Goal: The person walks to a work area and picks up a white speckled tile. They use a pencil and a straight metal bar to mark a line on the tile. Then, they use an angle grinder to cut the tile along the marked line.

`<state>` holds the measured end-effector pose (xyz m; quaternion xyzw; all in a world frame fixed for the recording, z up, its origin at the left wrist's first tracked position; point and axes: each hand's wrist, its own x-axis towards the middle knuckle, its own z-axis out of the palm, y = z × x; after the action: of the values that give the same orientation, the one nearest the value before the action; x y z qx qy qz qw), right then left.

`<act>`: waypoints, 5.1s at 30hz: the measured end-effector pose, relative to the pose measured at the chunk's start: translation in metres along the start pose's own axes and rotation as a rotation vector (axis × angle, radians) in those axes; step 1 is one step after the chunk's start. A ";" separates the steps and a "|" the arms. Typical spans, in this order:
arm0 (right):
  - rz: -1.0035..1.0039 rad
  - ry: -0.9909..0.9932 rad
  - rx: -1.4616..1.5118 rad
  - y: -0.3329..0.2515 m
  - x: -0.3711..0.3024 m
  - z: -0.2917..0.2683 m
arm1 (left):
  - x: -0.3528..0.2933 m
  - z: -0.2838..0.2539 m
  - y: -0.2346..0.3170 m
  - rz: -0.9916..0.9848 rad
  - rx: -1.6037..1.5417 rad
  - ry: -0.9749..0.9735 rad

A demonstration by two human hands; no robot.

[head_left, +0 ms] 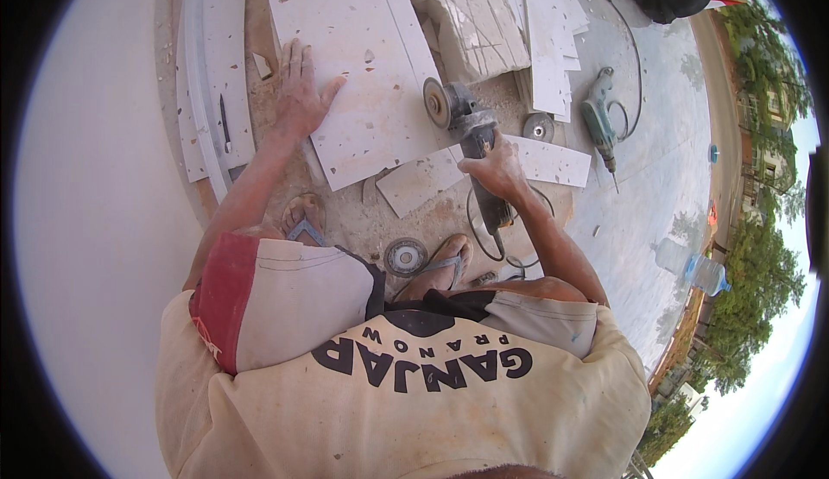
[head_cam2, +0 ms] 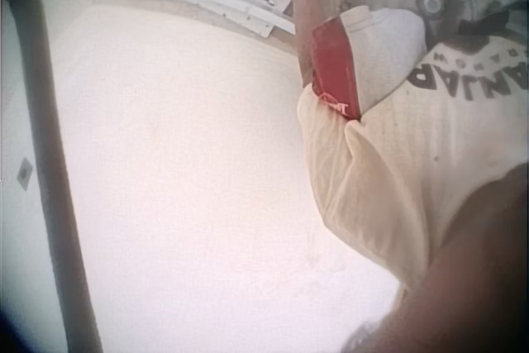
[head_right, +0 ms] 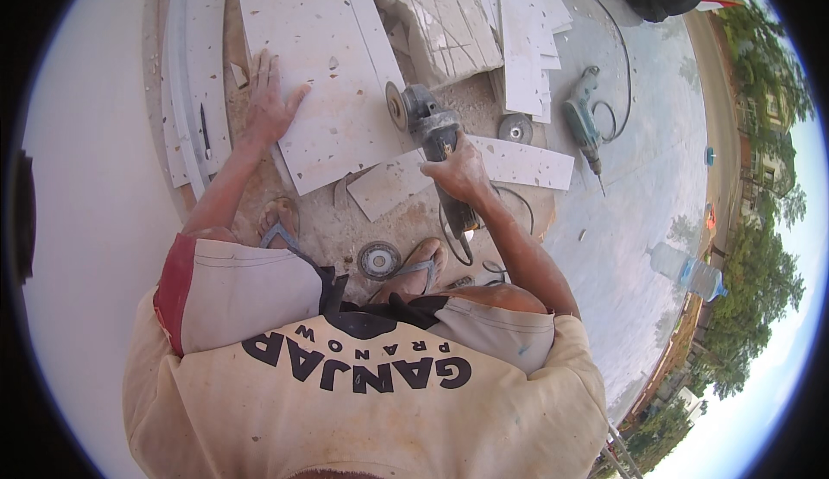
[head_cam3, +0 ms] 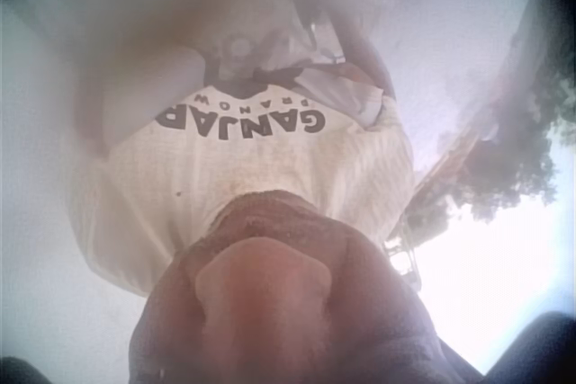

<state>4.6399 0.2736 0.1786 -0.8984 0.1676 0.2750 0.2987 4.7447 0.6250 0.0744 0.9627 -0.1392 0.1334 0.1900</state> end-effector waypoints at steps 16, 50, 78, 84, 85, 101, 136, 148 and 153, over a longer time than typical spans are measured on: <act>-0.078 0.103 0.023 -0.004 0.013 0.003 | -0.001 0.000 0.000 -0.033 -0.020 -0.040; -0.084 0.064 0.043 -0.027 0.039 -0.005 | 0.001 -0.007 0.004 -0.094 -0.015 -0.135; -0.124 0.136 0.016 -0.043 0.060 -0.005 | 0.000 -0.007 0.003 -0.074 -0.002 -0.116; -0.161 0.155 0.012 -0.042 0.072 -0.003 | 0.001 -0.006 0.003 -0.073 -0.009 -0.124; -0.156 0.167 0.009 -0.043 0.072 -0.002 | 0.001 -0.007 0.003 -0.078 -0.008 -0.129; -0.096 0.061 0.022 -0.065 0.076 -0.014 | 0.001 -0.010 0.004 -0.083 -0.022 -0.146; -0.111 0.095 0.039 -0.088 0.098 -0.017 | 0.031 -0.015 -0.001 0.013 0.005 -0.037; -0.127 0.114 0.013 -0.099 0.112 -0.017 | 0.080 -0.001 -0.010 -0.046 0.109 -0.083; -0.145 0.172 0.023 -0.102 0.121 -0.015 | 0.090 0.001 -0.008 -0.130 0.169 -0.208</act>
<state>4.7894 0.3254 0.1617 -0.9249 0.1303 0.1725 0.3128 4.8306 0.6122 0.0991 0.9908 -0.0839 0.0314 0.1010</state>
